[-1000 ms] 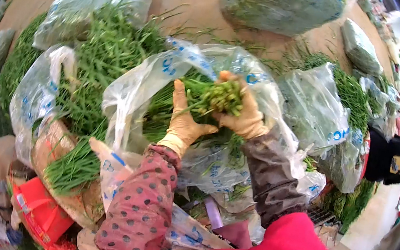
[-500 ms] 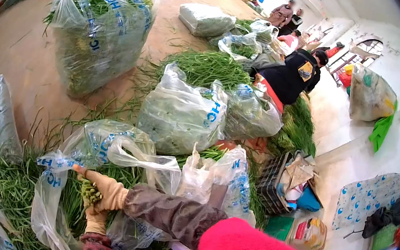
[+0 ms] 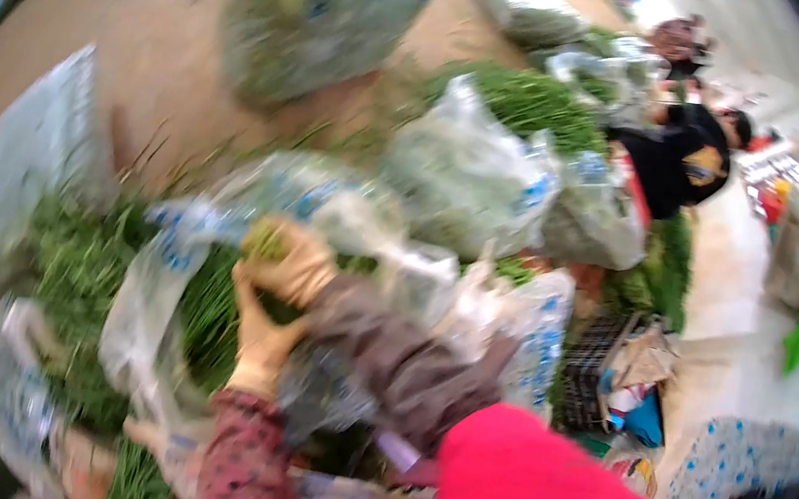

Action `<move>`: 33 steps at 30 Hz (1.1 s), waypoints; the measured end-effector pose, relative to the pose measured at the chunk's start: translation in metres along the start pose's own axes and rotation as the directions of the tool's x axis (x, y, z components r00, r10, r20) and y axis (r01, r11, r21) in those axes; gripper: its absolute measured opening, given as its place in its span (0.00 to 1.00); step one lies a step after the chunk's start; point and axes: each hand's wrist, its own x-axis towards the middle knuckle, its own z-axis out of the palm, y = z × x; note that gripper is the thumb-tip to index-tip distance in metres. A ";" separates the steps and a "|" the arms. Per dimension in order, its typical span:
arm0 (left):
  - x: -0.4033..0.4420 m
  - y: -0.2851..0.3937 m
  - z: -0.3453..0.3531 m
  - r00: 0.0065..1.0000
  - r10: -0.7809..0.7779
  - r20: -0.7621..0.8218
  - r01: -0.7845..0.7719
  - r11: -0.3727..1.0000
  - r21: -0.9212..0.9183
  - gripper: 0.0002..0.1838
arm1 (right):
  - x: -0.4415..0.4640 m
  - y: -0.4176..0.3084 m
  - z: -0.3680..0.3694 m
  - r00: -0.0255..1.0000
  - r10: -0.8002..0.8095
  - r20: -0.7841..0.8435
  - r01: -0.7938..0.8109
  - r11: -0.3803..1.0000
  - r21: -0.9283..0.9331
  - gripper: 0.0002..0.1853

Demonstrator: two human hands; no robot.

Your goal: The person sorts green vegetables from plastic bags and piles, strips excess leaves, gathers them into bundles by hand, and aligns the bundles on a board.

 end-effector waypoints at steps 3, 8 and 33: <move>-0.011 0.024 -0.025 0.953 -0.279 -0.118 0.182 0.839 -0.513 0.62 | 0.019 -0.008 -0.018 0.993 -0.120 0.002 0.119 0.989 0.092 0.11; -0.030 0.028 -0.066 0.782 -0.549 -0.293 0.214 0.679 -0.702 0.47 | 0.058 -0.139 -0.081 0.927 -0.375 -0.024 0.375 0.917 0.136 0.13; -0.217 0.110 -0.101 0.927 0.266 0.265 0.297 -0.087 -0.951 0.67 | -0.096 -0.259 0.083 -0.207 -0.688 0.696 0.962 -0.014 0.272 0.18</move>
